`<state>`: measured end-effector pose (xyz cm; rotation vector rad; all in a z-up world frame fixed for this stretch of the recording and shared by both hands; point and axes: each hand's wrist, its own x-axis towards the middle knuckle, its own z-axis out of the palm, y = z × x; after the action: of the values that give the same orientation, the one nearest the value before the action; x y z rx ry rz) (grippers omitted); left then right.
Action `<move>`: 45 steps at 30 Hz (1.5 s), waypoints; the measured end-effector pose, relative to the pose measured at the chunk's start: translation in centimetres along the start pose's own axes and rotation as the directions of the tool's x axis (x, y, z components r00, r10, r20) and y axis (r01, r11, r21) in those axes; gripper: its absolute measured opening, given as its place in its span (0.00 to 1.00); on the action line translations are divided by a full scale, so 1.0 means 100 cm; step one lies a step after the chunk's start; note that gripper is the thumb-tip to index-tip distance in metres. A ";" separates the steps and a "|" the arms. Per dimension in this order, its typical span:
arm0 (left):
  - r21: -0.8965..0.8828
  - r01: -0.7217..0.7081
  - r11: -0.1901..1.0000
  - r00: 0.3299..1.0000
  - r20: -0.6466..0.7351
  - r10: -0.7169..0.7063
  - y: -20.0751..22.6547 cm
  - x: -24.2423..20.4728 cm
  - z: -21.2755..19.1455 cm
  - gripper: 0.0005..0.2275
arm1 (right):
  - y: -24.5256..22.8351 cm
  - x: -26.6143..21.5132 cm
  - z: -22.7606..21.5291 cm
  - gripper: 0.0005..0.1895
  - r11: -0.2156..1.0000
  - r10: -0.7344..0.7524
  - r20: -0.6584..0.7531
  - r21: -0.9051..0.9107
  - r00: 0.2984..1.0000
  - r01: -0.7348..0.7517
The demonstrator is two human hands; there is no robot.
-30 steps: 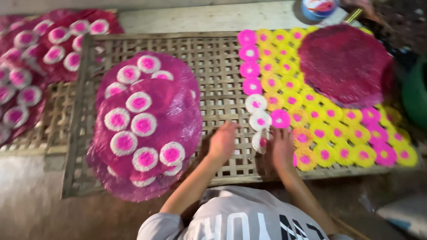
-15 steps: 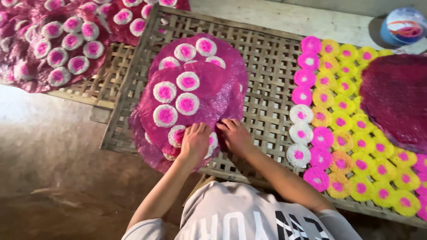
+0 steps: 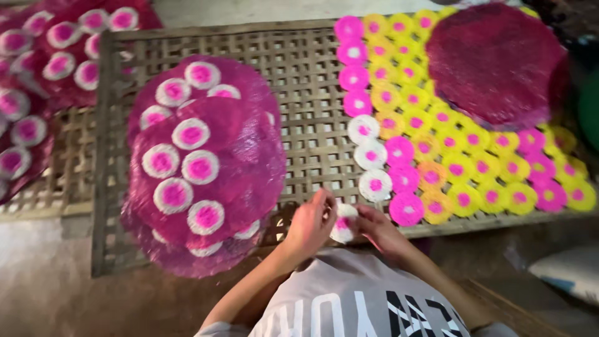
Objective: The person places small yellow and pink paper flowers onto larger purple paper circles on a wooden rack, then stacks the finished circles onto a pile of other completed paper items.
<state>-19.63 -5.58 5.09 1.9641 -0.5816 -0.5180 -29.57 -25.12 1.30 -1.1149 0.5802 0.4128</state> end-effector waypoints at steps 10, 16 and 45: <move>0.118 -0.251 0.961 0.934 0.289 0.209 -0.016 0.043 0.075 0.13 | 0.016 -0.027 -0.043 0.18 0.351 -0.748 -0.125 -0.908 0.652 0.228; 0.276 -0.375 0.885 0.926 0.160 0.343 -0.016 0.052 0.080 0.10 | -0.002 -0.018 -0.032 0.22 0.137 -0.832 -0.048 -0.983 0.553 0.120; 0.032 0.252 0.967 0.905 -0.363 -0.224 -0.184 0.167 -0.267 0.20 | -0.112 0.324 0.229 0.12 0.712 -0.534 0.274 -0.365 0.800 0.600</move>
<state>12.47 10.35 -1.94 2.1513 -0.1328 -0.2758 7.41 -7.67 -3.60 -1.6129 -0.0273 0.0728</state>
